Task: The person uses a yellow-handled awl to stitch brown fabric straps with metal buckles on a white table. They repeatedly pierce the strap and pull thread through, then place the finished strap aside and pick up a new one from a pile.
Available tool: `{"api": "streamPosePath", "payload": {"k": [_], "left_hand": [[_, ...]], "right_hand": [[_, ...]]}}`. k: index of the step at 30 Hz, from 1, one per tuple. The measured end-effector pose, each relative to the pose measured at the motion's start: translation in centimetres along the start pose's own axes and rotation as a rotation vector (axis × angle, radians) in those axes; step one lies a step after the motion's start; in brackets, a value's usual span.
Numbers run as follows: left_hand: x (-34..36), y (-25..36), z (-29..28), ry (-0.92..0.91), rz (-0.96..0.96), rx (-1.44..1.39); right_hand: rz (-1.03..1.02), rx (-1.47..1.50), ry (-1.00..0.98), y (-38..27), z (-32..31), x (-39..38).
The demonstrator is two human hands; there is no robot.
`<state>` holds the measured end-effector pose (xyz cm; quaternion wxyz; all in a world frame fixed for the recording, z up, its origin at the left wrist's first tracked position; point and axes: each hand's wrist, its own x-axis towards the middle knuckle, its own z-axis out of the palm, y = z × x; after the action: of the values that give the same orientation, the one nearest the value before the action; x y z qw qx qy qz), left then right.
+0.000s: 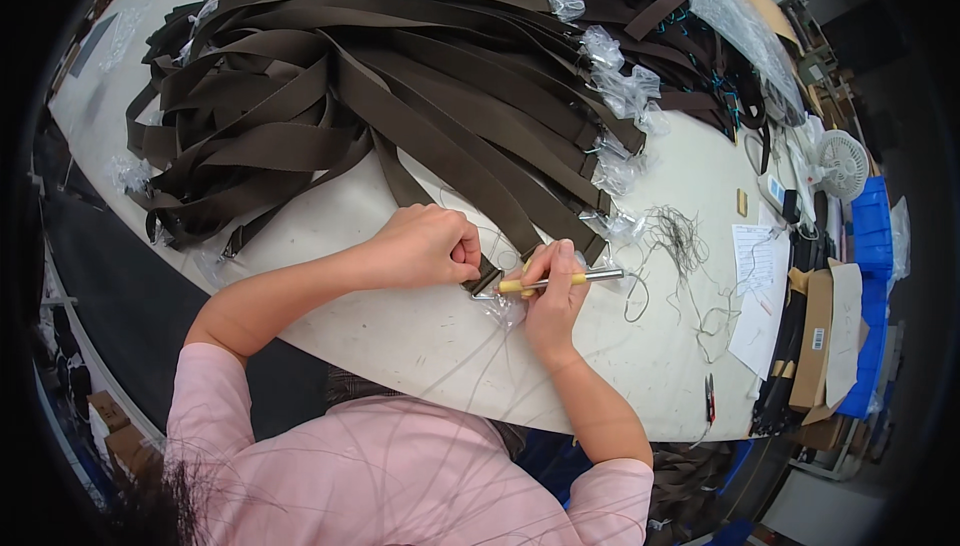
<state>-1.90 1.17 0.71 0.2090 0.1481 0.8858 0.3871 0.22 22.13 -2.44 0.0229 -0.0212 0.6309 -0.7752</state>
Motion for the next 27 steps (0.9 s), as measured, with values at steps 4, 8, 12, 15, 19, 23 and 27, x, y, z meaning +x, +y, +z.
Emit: {"api": "streamPosePath", "payload": {"k": [4, 8, 12, 15, 19, 23, 27], "left_hand": [[0.0, -0.2, -0.1, -0.004, 0.019, 0.003], [0.1, -0.2, -0.6, -0.054, 0.018, -0.05], [0.0, -0.3, -0.7, -0.067, 0.016, -0.079], [0.1, -0.5, -0.8, -0.073, 0.021, -0.099], [0.1, -1.4, -0.3, -0.013, 0.046, -0.174], [0.1, -1.6, -0.7, -0.036, 0.055, -0.169], [0.0, -1.7, -0.6, -0.024, 0.054, -0.182]], "right_hand": [[0.001, -0.159, -0.065, -0.5, 0.6, -0.7], [0.058, -0.258, -0.101, -1.0, 0.9, -0.8], [0.075, -0.248, -0.118, -0.9, 1.0, -0.9], [0.072, -0.217, -0.139, -0.7, 0.8, -0.8], [0.065, -0.267, -0.143, -0.8, 1.2, -0.8], [0.055, -0.287, -0.131, -0.7, 1.0, -0.9], [0.055, -0.307, -0.132, -0.7, 1.2, -0.9]]}}
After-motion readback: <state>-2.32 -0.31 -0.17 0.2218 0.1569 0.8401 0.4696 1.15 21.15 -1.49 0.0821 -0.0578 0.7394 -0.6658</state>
